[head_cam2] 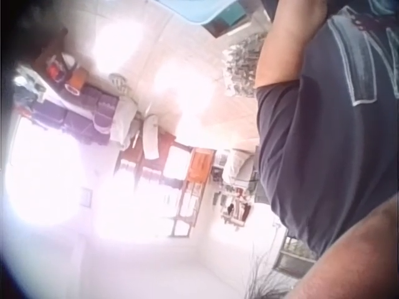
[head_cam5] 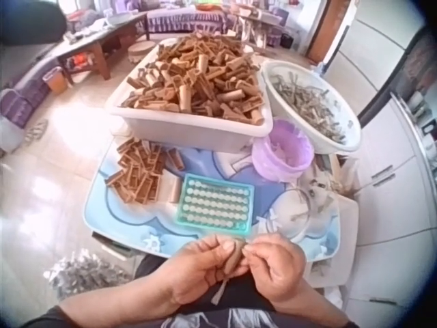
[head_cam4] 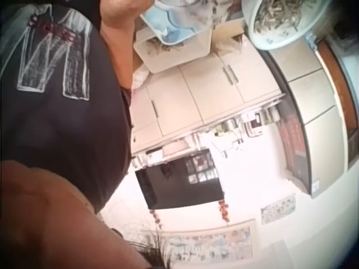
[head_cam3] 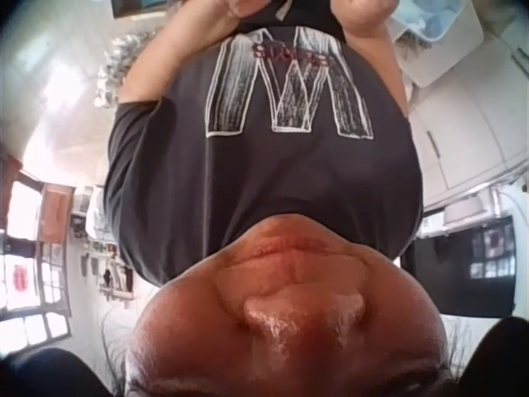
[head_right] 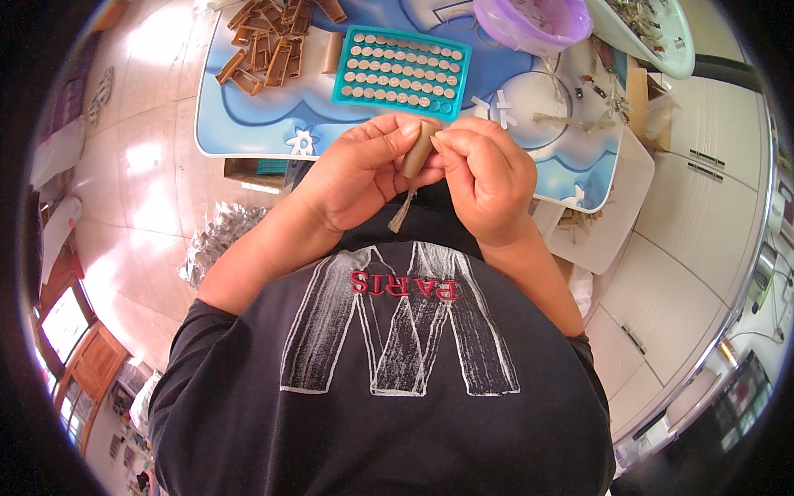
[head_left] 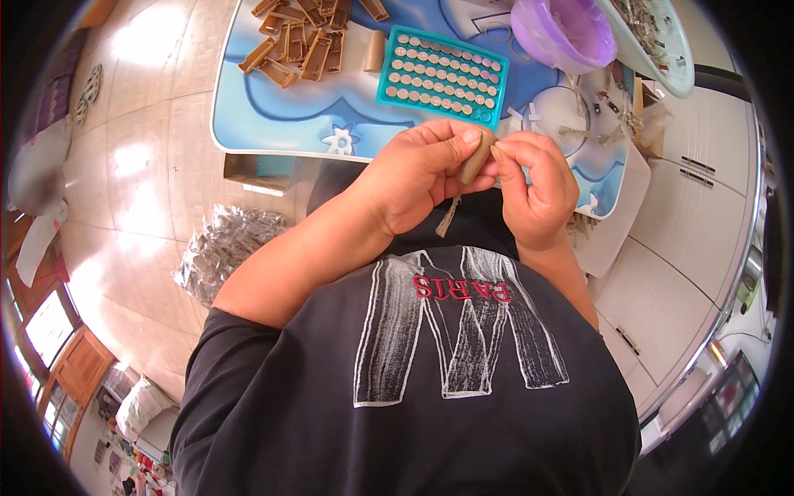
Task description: The person assembles small components by hand, placing them into small tubes and organizing the filled tubes in a blue tray.
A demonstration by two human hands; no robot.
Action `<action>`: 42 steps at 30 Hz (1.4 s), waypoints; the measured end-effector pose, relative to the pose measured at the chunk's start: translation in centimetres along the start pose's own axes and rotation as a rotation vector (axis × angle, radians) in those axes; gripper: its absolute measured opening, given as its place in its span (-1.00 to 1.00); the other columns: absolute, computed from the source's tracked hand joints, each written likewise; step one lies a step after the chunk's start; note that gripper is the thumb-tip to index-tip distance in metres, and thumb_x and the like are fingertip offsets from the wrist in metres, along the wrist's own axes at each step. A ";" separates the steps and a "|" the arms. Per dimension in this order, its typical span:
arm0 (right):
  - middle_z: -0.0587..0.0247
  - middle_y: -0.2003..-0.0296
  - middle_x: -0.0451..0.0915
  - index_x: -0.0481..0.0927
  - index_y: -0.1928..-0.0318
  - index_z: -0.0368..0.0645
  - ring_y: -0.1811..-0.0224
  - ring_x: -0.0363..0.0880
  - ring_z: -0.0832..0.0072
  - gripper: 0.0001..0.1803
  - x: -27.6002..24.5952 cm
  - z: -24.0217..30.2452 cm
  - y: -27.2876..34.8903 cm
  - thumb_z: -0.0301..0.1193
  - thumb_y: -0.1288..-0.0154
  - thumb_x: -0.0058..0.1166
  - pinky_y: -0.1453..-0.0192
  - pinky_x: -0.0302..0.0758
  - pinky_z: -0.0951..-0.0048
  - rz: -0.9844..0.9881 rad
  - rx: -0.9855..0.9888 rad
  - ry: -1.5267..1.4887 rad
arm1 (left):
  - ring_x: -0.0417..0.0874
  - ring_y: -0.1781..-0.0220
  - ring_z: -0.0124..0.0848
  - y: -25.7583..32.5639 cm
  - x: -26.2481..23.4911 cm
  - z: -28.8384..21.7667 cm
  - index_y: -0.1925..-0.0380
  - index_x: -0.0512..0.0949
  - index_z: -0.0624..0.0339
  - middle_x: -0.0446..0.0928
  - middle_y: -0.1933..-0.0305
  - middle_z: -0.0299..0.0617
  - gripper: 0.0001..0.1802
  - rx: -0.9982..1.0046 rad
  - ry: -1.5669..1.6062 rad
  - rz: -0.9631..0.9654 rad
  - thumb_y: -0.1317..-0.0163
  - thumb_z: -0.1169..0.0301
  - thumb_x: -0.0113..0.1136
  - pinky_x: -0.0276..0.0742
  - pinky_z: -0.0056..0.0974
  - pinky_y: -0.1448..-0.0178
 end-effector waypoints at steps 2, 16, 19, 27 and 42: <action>0.14 0.41 0.57 0.53 0.33 -0.30 0.44 0.55 0.41 -0.87 -0.1 -0.1 -0.1 -0.60 -0.07 0.19 0.37 0.46 0.53 0.003 0.026 -0.072 | 0.61 0.20 -0.40 0.2 0.1 -0.4 0.16 0.47 0.35 0.56 0.22 -0.13 -0.72 0.004 -0.018 -0.009 -0.33 0.31 0.01 0.58 -0.34 0.01; 0.21 0.29 0.51 0.47 0.12 -0.35 0.35 0.48 0.54 -0.51 -8.8 -6.6 3.9 -0.11 -0.24 0.10 0.33 0.43 0.55 -0.138 0.657 -1.018 | 0.56 0.38 -0.35 1.2 -1.8 -10.5 0.32 0.57 0.20 0.53 0.37 -0.18 -0.88 1.024 -1.554 -0.513 -0.13 0.45 0.18 0.47 -0.35 0.24; 0.24 0.31 0.49 0.48 0.16 -0.31 0.41 0.37 0.56 -0.53 -16.3 -10.7 7.6 -0.08 -0.28 0.03 0.39 0.30 0.57 -0.351 0.699 -0.965 | 0.56 0.31 -0.22 1.1 -1.6 -13.1 0.36 0.59 0.16 0.53 0.31 -0.17 -0.85 1.055 -1.867 -0.628 -0.09 0.36 0.22 0.47 -0.22 0.18; 0.33 0.50 0.52 0.51 0.19 -0.21 0.53 0.45 0.62 -0.72 -24.0 -18.4 18.5 -0.28 -0.22 0.17 0.49 0.36 0.66 -0.760 1.195 -0.124 | 0.58 0.21 -0.12 -1.9 -1.5 -12.3 0.48 0.60 0.15 0.58 0.34 -0.09 -0.71 0.627 -2.431 -0.697 -0.09 0.15 0.14 0.46 -0.09 0.15; 0.28 0.25 0.52 0.62 0.19 -0.05 0.34 0.54 0.45 -0.80 -13.2 -11.2 4.6 -0.47 -0.13 0.16 0.26 0.48 0.50 -0.108 0.416 0.438 | 0.59 0.22 -0.12 -2.6 -0.3 -12.1 0.31 0.54 0.17 0.55 0.22 -0.15 -0.81 0.345 -2.528 -0.733 -0.14 0.33 0.06 0.48 -0.11 0.15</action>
Point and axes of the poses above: each hand's wrist, its own y-axis away from the middle knuckle, its own x-axis out of the palm, z = x × y, the point moved 2 cm from there along -y, towards the middle knuckle
